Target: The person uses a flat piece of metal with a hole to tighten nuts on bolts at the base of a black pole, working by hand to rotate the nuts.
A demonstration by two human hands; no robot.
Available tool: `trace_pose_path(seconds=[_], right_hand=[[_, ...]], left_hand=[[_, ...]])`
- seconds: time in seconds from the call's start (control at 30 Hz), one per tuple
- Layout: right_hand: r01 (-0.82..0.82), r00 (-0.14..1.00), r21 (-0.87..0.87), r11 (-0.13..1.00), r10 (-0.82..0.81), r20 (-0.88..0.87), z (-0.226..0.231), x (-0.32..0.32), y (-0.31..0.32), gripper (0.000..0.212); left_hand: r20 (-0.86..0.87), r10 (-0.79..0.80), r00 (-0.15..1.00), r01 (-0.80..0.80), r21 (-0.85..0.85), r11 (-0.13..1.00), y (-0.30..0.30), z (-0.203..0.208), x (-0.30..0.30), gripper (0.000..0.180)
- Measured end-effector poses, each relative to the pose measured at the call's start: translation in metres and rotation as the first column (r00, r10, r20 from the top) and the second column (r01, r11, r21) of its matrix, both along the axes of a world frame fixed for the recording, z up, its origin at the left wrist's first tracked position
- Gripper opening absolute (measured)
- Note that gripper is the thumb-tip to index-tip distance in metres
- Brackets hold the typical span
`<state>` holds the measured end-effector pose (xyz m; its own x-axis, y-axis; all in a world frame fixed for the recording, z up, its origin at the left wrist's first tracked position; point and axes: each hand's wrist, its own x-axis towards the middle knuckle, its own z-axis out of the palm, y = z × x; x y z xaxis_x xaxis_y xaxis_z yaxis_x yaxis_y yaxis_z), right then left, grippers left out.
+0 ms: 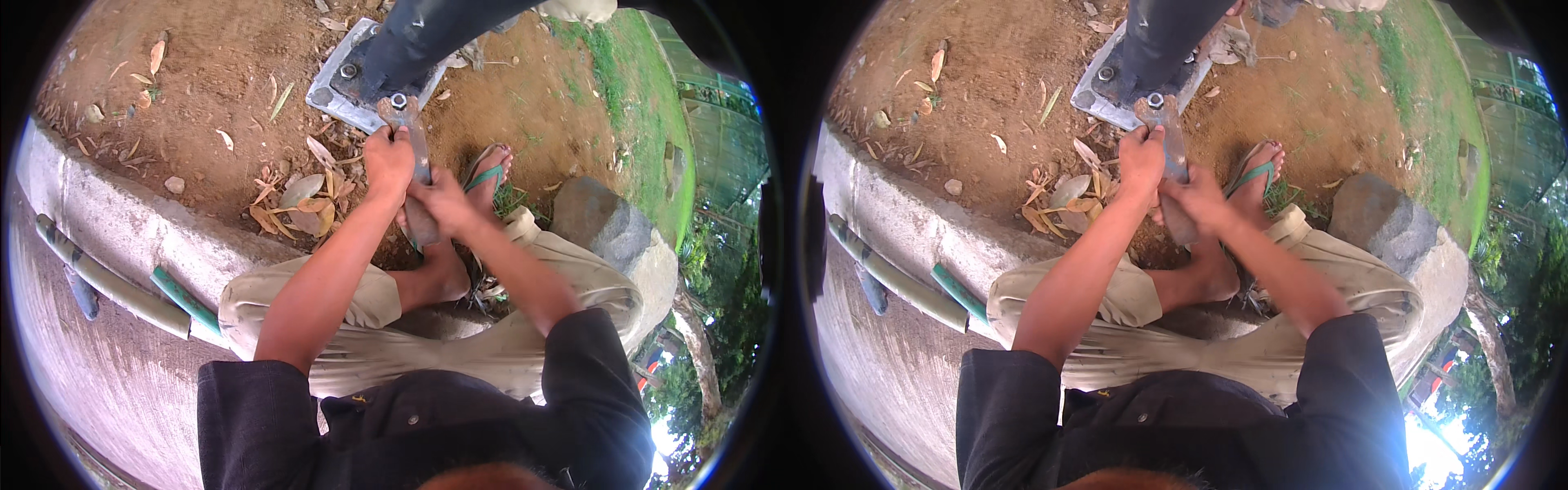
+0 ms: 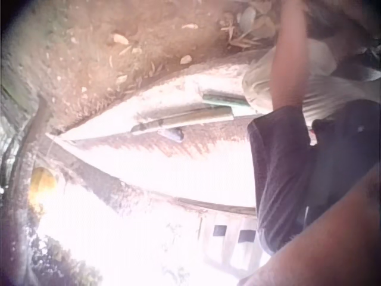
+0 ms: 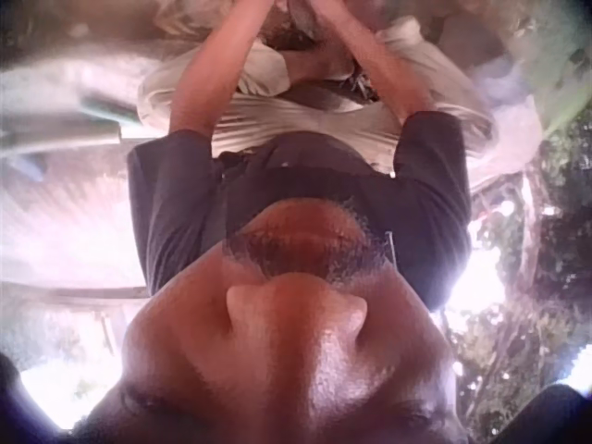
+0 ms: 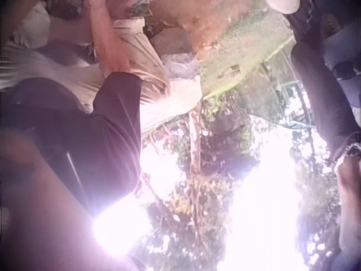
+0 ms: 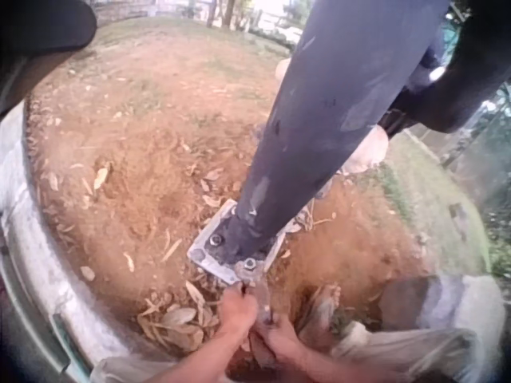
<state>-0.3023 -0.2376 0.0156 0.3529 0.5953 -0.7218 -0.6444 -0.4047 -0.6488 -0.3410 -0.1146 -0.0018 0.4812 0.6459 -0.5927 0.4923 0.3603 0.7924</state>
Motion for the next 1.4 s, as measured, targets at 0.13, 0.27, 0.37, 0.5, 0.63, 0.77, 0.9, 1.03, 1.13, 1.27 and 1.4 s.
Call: trace_pose_path(seconds=[0.13,0.27,0.37,0.5,0.63,0.77,0.9,1.03,1.13,1.27,1.4], right_hand=[[0.341,0.937,0.093,0.935,-0.346,0.039,-0.027,-0.046,0.024,0.023],[0.651,0.734,0.153,0.743,-0.668,0.12,-0.05,-0.099,0.077,0.018],[0.663,0.719,0.194,0.723,-0.687,0.101,-0.044,-0.105,0.083,0.018],[0.441,0.898,0.091,0.893,-0.439,-0.044,-0.025,-0.088,0.042,0.018],[0.047,0.998,-0.129,0.991,-0.041,0.045,0.001,-0.002,-0.011,0.024],[-0.339,0.934,-0.227,0.913,0.357,0.038,0.027,0.087,-0.014,0.029],[-0.554,0.83,-0.238,0.798,0.551,-0.084,0.035,0.131,0.0,0.03],[-0.249,0.961,-0.197,0.948,0.268,0.073,0.019,0.067,-0.006,0.031],[0.008,0.999,-0.183,0.983,0.0,0.041,0.014,0.029,0.0,0.031],[0.46,0.84,0.019,0.887,-0.443,0.314,-0.045,-0.07,0.056,0.026],[0.611,0.732,0.124,0.782,-0.618,0.289,-0.064,-0.088,0.076,0.011]], left_hand=[[-0.361,-0.42,0.833,0.515,0.227,0.826,0.037,0.01,0.0,0.045],[-0.516,-0.469,0.717,0.65,0.253,0.716,0.063,0.033,-0.018,0.047],[-0.479,-0.46,0.748,0.642,0.346,0.684,0.074,0.022,-0.025,0.043],[-0.184,-0.435,0.881,0.412,-0.15,0.899,0.063,0.011,-0.023,0.038],[0.107,-0.301,0.948,0.309,-0.064,0.949,0.021,-0.04,-0.012,0.035],[0.324,-0.059,0.944,0.196,-0.408,0.892,0.005,-0.017,0.003,0.031],[0.329,0.027,0.944,0.126,-0.434,0.892,0.003,0.002,0.009,0.03],[0.216,-0.039,0.976,0.089,-0.225,0.97,0.002,-0.028,0.007,0.032],[0.04,-0.263,0.964,0.261,0.039,0.965,0.019,-0.023,0.003,0.038],[-0.071,-0.333,0.94,0.338,0.07,0.939,0.046,-0.013,-0.004,0.039],[-0.076,-0.389,0.918,0.396,0.152,0.906,0.055,-0.009,0.002,0.037]])
